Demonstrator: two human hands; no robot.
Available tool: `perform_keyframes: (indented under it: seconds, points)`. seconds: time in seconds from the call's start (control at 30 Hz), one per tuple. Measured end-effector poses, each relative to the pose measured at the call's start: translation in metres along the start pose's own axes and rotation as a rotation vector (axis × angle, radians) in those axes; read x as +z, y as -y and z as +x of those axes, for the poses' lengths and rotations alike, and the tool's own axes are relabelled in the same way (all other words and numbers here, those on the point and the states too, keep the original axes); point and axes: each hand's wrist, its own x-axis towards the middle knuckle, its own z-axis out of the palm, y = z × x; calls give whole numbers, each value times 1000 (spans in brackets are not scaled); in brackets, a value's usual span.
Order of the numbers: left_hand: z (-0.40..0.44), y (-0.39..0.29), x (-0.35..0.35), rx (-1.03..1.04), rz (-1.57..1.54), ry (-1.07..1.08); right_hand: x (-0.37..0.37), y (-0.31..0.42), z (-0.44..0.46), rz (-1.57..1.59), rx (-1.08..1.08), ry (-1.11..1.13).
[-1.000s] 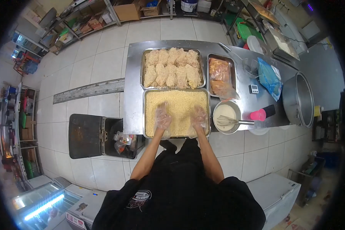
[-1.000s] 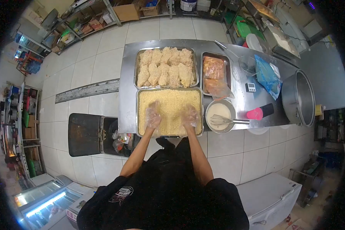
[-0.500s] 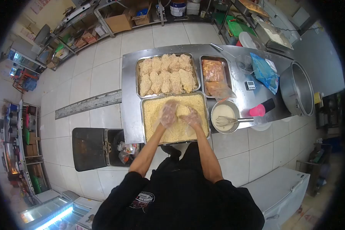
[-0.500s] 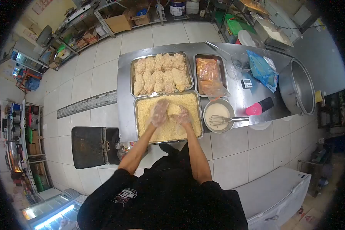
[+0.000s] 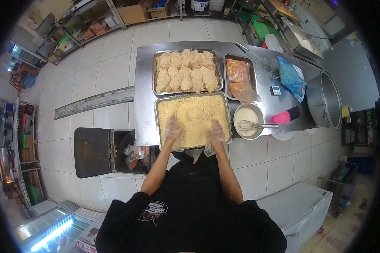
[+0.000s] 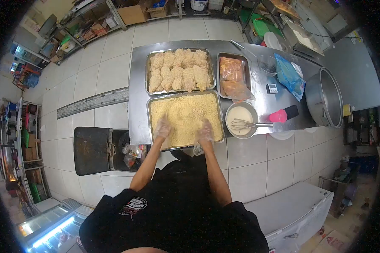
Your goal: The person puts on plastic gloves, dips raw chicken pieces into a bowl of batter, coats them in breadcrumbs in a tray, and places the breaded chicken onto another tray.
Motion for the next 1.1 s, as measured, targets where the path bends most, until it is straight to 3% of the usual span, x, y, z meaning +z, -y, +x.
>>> perform_keyframes:
  seconds: [0.03,0.17,0.2,0.23,0.3,0.33,0.37,0.43,0.47,0.5,0.53,0.6,0.63,0.7,0.73,0.77,0.8,0.83,0.9,0.93,1.0,1.03,1.1]
  points:
    - [-14,8,15,-69,-53,19,2,13,-9,-613,-152,-4]
    - [-33,75,110,-221,-129,110,-31,11,12,-2327,-684,-600]
    - [-31,76,102,-236,-109,330,-34,1,17,-2544,-740,-666]
    - [-29,54,79,-239,-109,323,-36,-8,21,-2753,-804,-755]
    - [-32,35,59,-234,-152,198,-34,-72,27,-2948,-829,-556]
    - [-37,35,59,-232,-146,179,-31,-52,19,-2948,-832,-558]
    - [-40,41,64,-231,-113,204,-25,-8,1,-2714,-793,-818]
    - [-47,70,100,-185,72,294,-24,-6,-4,-2460,-753,-1045]
    - [-47,81,113,-128,153,279,-28,-43,14,-2851,-786,-1055]
    - [-41,52,93,-254,-31,402,-31,-69,28,-3246,-801,-1034]
    - [-35,31,85,-255,-29,403,-25,-74,30,-3244,-800,-1035]
    - [-30,-7,72,-189,-272,2,-15,-76,22,-2623,-691,-841]
    - [-22,-37,42,-318,-291,156,-14,-62,17,-2608,-701,-845]
    - [-4,-103,-26,-565,-263,488,-9,-21,10,-3225,-313,-1263]
    - [-7,-106,-20,-422,-197,393,-4,-36,17,-3228,-310,-1251]
    - [-10,-110,-15,-285,-113,291,-1,-70,22,-3141,-508,-1117]
    - [-13,-112,-10,-6,34,101,2,-93,28,-3038,-689,-986]
    - [-8,-119,-13,-6,43,102,7,-98,30,-3031,-686,-980]
    - [5,-141,-30,-21,6,109,21,-101,27,-2532,-871,-974]
    - [16,-155,-40,-15,14,116,28,-100,24,-2521,-879,-970]
    - [37,-182,-51,148,403,107,46,-91,17,-3021,-663,-1061]
    - [38,-178,-30,151,406,109,52,-83,13,-3017,-668,-1059]
    - [39,-157,21,422,700,291,58,-67,5,-3626,-667,-890]
